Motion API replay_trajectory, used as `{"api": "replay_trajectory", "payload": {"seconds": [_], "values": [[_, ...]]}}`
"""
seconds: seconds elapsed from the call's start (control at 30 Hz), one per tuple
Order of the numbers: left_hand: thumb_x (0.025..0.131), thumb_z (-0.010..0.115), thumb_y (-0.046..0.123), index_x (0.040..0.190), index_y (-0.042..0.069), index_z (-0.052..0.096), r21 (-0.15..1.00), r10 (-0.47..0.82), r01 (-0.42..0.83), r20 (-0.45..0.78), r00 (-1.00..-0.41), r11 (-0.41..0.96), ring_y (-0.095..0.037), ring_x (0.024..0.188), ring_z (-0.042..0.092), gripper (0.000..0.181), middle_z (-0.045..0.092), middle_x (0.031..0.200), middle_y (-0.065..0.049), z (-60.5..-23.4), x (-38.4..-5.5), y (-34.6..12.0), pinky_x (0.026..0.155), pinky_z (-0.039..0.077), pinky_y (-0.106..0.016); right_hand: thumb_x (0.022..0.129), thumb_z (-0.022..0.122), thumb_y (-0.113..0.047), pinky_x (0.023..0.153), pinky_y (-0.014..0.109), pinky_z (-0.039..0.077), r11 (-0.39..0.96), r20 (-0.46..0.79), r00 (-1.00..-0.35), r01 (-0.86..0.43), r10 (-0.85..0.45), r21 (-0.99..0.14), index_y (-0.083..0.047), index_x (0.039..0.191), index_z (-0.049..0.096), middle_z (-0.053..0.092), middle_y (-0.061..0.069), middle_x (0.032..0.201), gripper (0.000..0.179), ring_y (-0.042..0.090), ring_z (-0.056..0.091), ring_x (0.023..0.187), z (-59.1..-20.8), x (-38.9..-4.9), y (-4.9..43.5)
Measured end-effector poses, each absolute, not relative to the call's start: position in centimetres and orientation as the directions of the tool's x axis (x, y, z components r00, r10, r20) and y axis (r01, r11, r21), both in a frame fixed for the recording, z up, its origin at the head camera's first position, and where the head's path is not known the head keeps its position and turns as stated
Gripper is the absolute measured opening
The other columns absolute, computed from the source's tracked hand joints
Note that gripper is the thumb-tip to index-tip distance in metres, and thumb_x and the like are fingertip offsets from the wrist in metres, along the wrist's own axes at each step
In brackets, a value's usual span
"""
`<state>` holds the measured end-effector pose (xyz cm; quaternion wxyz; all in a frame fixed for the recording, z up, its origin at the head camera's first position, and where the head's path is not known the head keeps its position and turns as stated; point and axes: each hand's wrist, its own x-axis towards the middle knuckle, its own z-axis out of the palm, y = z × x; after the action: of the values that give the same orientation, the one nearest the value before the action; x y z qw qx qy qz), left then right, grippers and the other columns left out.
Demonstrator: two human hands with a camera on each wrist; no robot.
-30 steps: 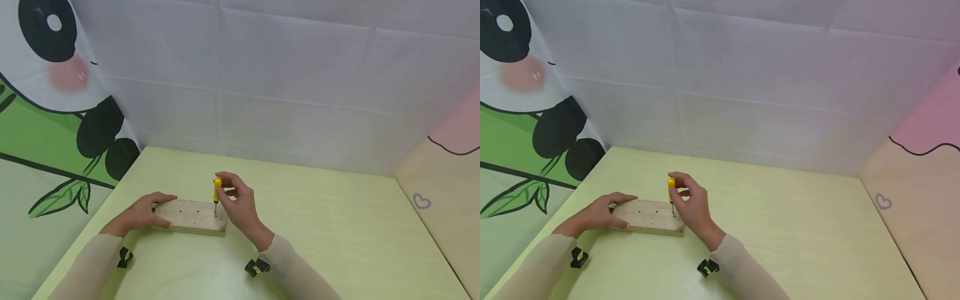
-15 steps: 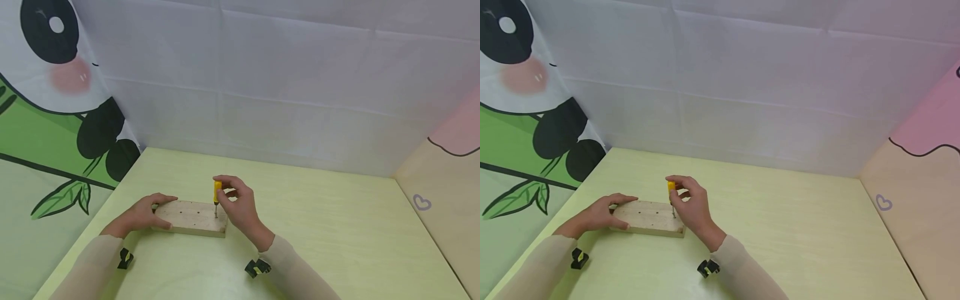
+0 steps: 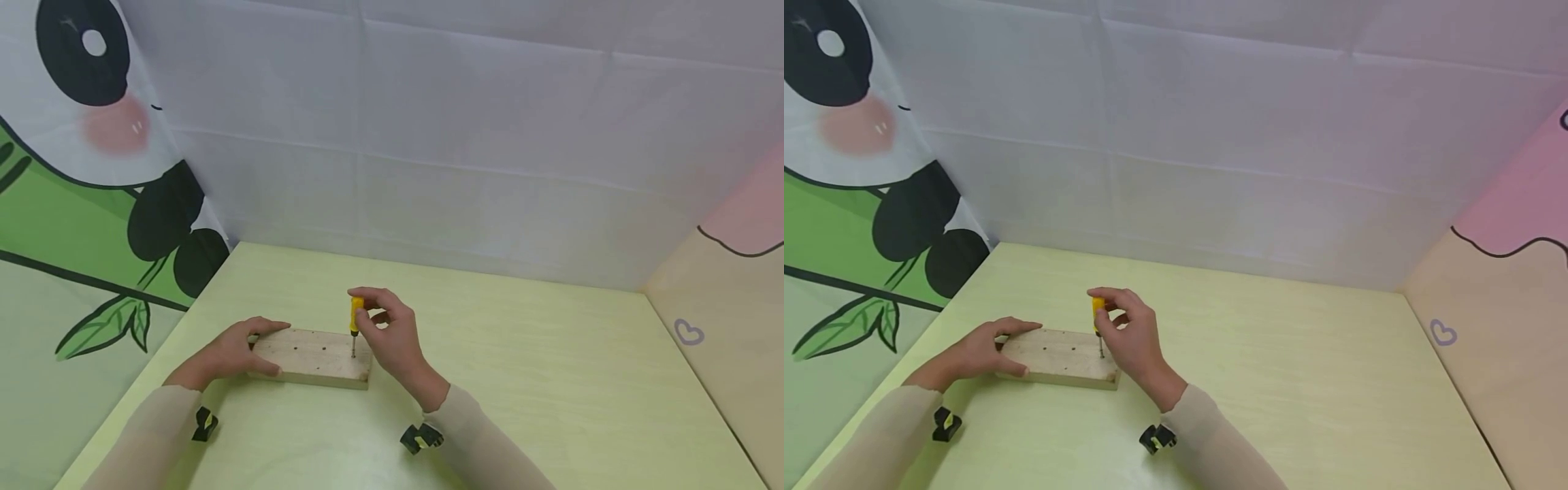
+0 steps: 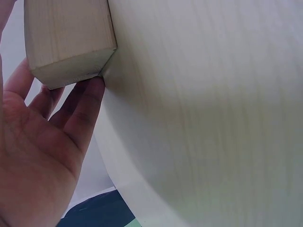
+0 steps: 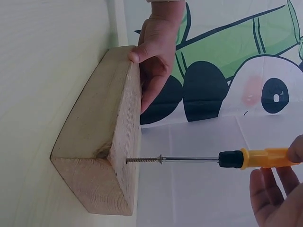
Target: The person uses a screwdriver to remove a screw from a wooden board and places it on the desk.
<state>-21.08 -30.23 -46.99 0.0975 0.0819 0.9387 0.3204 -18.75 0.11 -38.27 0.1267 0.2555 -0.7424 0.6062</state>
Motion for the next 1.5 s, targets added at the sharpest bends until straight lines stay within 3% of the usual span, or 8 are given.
{"api": "replay_trajectory", "payload": {"seconds": [0.3,0.57,0.9,1.13,1.33,1.5], "values": [[0.06,0.089,0.041,0.136,0.019,0.056,0.616,0.217,0.096,-0.124,-0.968,0.782,-0.036,0.121,0.049,0.085,0.051,0.14,-0.017,-47.0,-21.0,-30.2,0.095,0.043,-0.054,0.087,0.063,0.006,0.072,0.032,0.056,0.08,0.539,-0.804,-0.573,-0.251,-0.816,0.002,0.11,0.066,0.066,0.019,0.104,0.024,0.028,0.063,0.088,-38.4,-18.8,0.1],[0.06,0.089,0.042,0.136,0.02,0.055,0.618,0.221,0.098,-0.126,-0.967,0.78,-0.037,0.123,0.048,0.086,0.05,0.14,-0.016,-47.1,-21.2,-30.3,0.096,0.042,-0.054,0.087,0.064,0.005,0.074,0.033,0.056,0.082,0.512,-0.829,-0.54,-0.223,-0.838,0.002,0.115,0.062,0.067,0.021,0.104,0.028,0.032,0.064,0.089,-39.1,-19.3,0.0],[0.06,0.089,0.042,0.136,0.02,0.055,0.62,0.223,0.099,-0.125,-0.967,0.778,-0.036,0.122,0.048,0.086,0.051,0.14,-0.016,-47.3,-21.2,-30.4,0.095,0.043,-0.053,0.09,0.061,0.0,0.077,0.027,0.056,0.043,0.506,-0.834,-0.527,-0.221,-0.849,-0.011,0.115,0.064,0.065,0.009,0.11,0.028,0.021,0.063,0.094,-41.6,-20.7,-0.1],[0.06,0.089,0.042,0.136,0.021,0.055,0.626,0.222,0.095,-0.127,-0.967,0.774,-0.036,0.122,0.048,0.086,0.051,0.14,-0.016,-47.3,-21.2,-30.5,0.095,0.043,-0.053,0.085,0.071,-0.003,0.071,0.031,0.057,0.063,0.546,-0.816,-0.565,-0.191,-0.823,-0.006,0.111,0.067,0.059,0.013,0.1,0.027,0.024,0.063,0.09,-41.6,-20.7,-0.1],[0.06,0.089,0.042,0.136,0.021,0.055,0.627,0.221,0.095,-0.126,-0.967,0.773,-0.036,0.123,0.048,0.086,0.05,0.14,-0.016,-47.3,-21.2,-30.5,0.096,0.043,-0.054,0.084,0.066,0.006,0.071,0.035,0.057,0.06,0.529,-0.827,-0.548,-0.189,-0.835,0.002,0.114,0.062,0.062,0.021,0.098,0.031,0.034,0.063,0.088,-40.0,-19.7,0.0],[0.06,0.089,0.043,0.136,0.021,0.055,0.627,0.218,0.092,-0.127,-0.968,0.774,-0.037,0.123,0.047,0.086,0.05,0.141,-0.016,-47.3,-21.2,-30.6,0.096,0.042,-0.056,0.088,0.062,0.003,0.072,0.03,0.057,0.052,0.521,-0.831,-0.54,-0.194,-0.84,-0.004,0.114,0.063,0.066,0.014,0.101,0.027,0.027,0.066,0.088,-40.6,-20.1,0.0]]}}
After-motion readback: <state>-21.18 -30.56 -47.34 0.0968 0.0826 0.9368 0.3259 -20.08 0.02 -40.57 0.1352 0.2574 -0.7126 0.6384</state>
